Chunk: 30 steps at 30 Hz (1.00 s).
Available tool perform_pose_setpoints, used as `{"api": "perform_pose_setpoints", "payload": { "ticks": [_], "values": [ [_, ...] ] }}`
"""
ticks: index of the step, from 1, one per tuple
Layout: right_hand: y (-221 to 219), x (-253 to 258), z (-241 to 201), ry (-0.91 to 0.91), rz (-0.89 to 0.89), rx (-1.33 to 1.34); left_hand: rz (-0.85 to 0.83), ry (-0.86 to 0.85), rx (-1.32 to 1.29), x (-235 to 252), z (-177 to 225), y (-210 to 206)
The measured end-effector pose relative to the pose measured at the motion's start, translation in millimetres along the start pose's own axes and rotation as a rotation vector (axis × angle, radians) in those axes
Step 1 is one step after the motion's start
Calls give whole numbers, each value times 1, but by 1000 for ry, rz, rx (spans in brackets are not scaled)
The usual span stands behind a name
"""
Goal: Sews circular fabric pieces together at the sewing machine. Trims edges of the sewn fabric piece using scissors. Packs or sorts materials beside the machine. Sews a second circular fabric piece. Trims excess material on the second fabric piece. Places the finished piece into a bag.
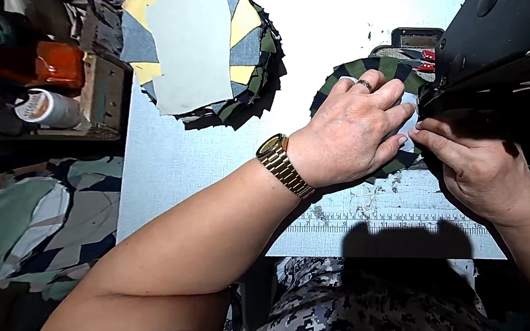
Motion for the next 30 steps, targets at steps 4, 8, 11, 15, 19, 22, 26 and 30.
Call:
{"api": "perform_pose_setpoints", "payload": {
  "ticks": [4,8,11,15,19,22,26,30],
  "values": [
    [6,-2,4,-15,26,-22,-1,29,20,-2,3,1],
    [9,-1,5,-26,38,-29,31,3,20,-3,2,2],
    [8,-2,5,-24,34,-35,81,-48,-9,-3,0,5],
    [9,-2,6,-16,30,-38,36,-105,-51,-2,-1,2],
    [9,-4,8,-32,24,-50,26,-112,-79,-1,-1,2],
    [14,-6,11,-42,44,-64,26,-83,-53,0,0,3],
    [15,-5,1,6,104,-43,43,-57,-44,0,-7,3],
    [0,-4,-3,27,8,20,14,-52,-75,1,-17,2]
  ]
}}
Point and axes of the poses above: each hand's wrist, its own x-axis towards the middle knuckle, its own y-axis out of the back of the hand, z = x × y, the point moved 9 cm from there along x, towards the middle knuckle, and after that the axes turned 15 degrees about y, right-handed, at the moved point
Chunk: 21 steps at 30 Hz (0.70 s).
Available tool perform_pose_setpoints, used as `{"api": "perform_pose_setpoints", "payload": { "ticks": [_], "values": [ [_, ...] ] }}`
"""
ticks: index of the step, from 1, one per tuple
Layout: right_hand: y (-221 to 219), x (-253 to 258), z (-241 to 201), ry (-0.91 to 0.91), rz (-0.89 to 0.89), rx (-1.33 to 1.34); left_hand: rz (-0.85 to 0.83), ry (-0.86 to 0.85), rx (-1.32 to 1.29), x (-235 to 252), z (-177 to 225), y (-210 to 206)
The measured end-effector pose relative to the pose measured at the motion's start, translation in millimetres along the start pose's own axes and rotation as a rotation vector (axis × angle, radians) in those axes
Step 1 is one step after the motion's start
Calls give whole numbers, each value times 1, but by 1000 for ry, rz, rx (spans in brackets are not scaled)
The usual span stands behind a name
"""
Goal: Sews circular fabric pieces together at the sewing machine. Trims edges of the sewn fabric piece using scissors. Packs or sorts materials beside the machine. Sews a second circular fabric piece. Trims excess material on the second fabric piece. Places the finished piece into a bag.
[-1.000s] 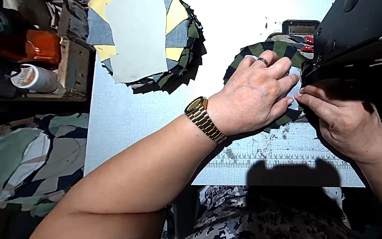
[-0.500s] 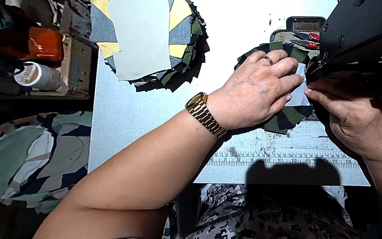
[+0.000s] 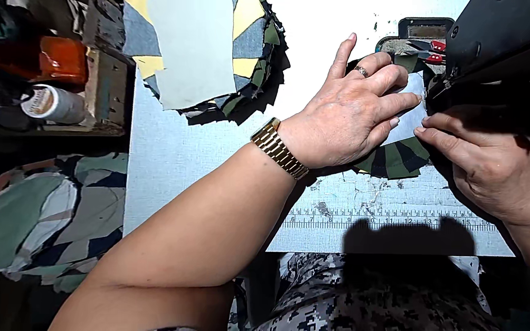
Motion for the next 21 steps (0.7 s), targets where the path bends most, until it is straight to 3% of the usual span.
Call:
{"api": "perform_pose_setpoints", "payload": {
  "ticks": [21],
  "values": [
    [11,-2,13,-81,30,-74,56,-1,83,2,4,5]
  ]
}}
Point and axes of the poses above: each hand's wrist, its own x-axis towards the middle knuckle, its own y-axis out of the back of the hand, z = x × y, the point moved 9 cm from there along x, towards the middle knuckle, and after that the axes turned 15 degrees about y, right-handed, at the moved point
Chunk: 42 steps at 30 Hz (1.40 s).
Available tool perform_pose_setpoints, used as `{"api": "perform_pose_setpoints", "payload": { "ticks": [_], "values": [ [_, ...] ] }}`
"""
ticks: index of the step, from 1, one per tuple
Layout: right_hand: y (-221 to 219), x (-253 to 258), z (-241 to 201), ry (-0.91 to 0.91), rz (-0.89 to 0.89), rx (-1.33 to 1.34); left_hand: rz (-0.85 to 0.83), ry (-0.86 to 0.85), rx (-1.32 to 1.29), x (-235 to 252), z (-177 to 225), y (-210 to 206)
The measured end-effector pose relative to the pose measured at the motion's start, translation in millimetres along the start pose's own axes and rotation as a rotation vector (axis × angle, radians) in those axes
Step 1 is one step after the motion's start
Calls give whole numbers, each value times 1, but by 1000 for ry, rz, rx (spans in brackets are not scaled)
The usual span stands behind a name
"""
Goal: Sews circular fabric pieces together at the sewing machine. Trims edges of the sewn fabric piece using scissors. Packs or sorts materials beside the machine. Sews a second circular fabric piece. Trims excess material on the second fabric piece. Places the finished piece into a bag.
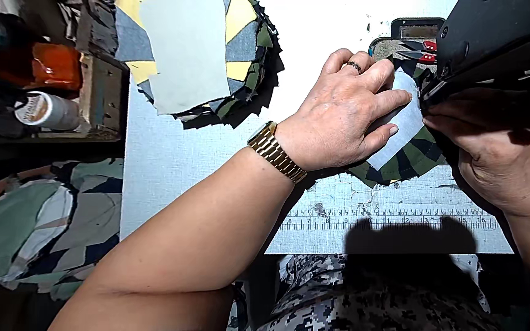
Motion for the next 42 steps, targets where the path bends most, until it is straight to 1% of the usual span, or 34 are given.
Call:
{"api": "perform_pose_setpoints", "payload": {
  "ticks": [4,7,9,12,16,22,30,35,39,42],
  "values": [
    [0,1,2,-14,-9,-13,18,26,27,0,1,-1],
    [6,-1,0,19,49,-11,40,33,20,-1,0,0],
    [8,0,-6,54,77,8,45,7,-5,-3,1,1],
    [-3,0,-15,102,24,77,-17,-80,-88,-5,5,-3],
    [-8,0,-14,105,-8,88,-58,-115,-146,-3,7,-2],
    [-3,0,-9,73,23,44,-34,-74,-89,-2,11,-4],
    [-1,1,-5,43,19,14,-11,-24,-42,-1,11,-5],
    [6,1,-12,100,103,39,9,11,-11,-2,9,-7],
    [-4,-1,-18,137,44,121,9,29,-6,-1,9,-7],
    [-6,0,-18,136,25,116,6,34,-9,-1,9,-8]
  ]
}}
Point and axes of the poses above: each hand's wrist, its own x-axis towards the middle knuckle, its own y-axis out of the back of the hand, z = x × y, the point moved 9 cm from there along x, towards the middle knuckle, and after that the axes turned 15 degrees about y, right-handed, at the moved point
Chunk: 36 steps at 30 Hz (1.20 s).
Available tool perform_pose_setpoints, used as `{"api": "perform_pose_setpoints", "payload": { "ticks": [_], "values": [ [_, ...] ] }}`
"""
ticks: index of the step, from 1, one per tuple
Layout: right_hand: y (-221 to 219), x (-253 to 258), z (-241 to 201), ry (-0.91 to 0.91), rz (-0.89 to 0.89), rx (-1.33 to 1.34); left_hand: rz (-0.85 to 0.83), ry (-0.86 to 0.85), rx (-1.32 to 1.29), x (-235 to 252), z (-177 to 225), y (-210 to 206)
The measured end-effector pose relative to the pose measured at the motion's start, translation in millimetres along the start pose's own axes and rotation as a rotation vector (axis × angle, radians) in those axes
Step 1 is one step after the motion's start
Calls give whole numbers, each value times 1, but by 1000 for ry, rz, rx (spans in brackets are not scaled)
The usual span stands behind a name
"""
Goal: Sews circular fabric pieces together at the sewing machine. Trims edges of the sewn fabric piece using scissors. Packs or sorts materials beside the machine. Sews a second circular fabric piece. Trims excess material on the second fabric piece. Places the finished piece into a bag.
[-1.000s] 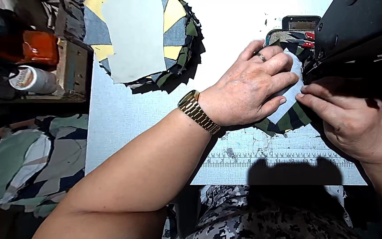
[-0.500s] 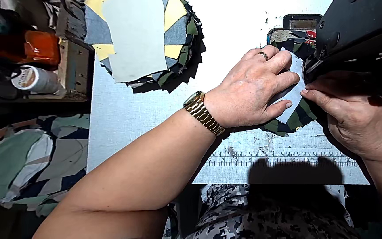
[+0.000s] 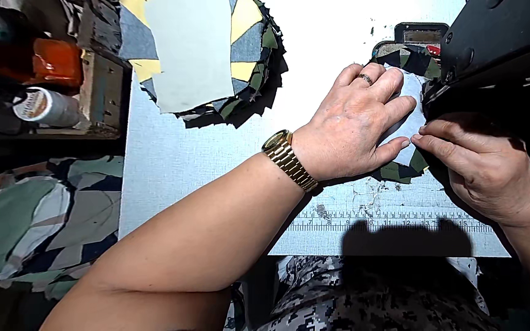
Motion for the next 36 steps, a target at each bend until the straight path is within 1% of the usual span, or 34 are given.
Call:
{"api": "perform_pose_setpoints", "payload": {
  "ticks": [7,10,13,15,18,22,29,36],
  "values": [
    [2,1,5,-38,-10,-12,30,76,69,0,1,-2],
    [5,0,5,-34,2,-27,52,89,42,-2,-1,0],
    [10,-1,1,4,61,-29,101,43,-46,-3,1,12],
    [8,0,-3,34,47,1,124,-48,-138,-5,2,20],
    [0,1,-5,46,-11,25,13,-164,-216,-6,1,13],
    [1,-1,-4,42,5,13,-47,-182,-237,-5,-3,10],
    [3,-4,5,-27,12,-4,-39,-144,-165,-3,-4,10],
    [6,-3,11,-59,9,-34,-14,-97,-121,-3,-4,9]
  ]
}}
Point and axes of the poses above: each hand's wrist, its own x-axis towards the middle knuckle, its own y-axis out of the back of the hand, z = x × y, the point moved 9 cm from there along x, towards the middle knuckle, and after that the axes turned 15 degrees about y, right-handed, at the moved point
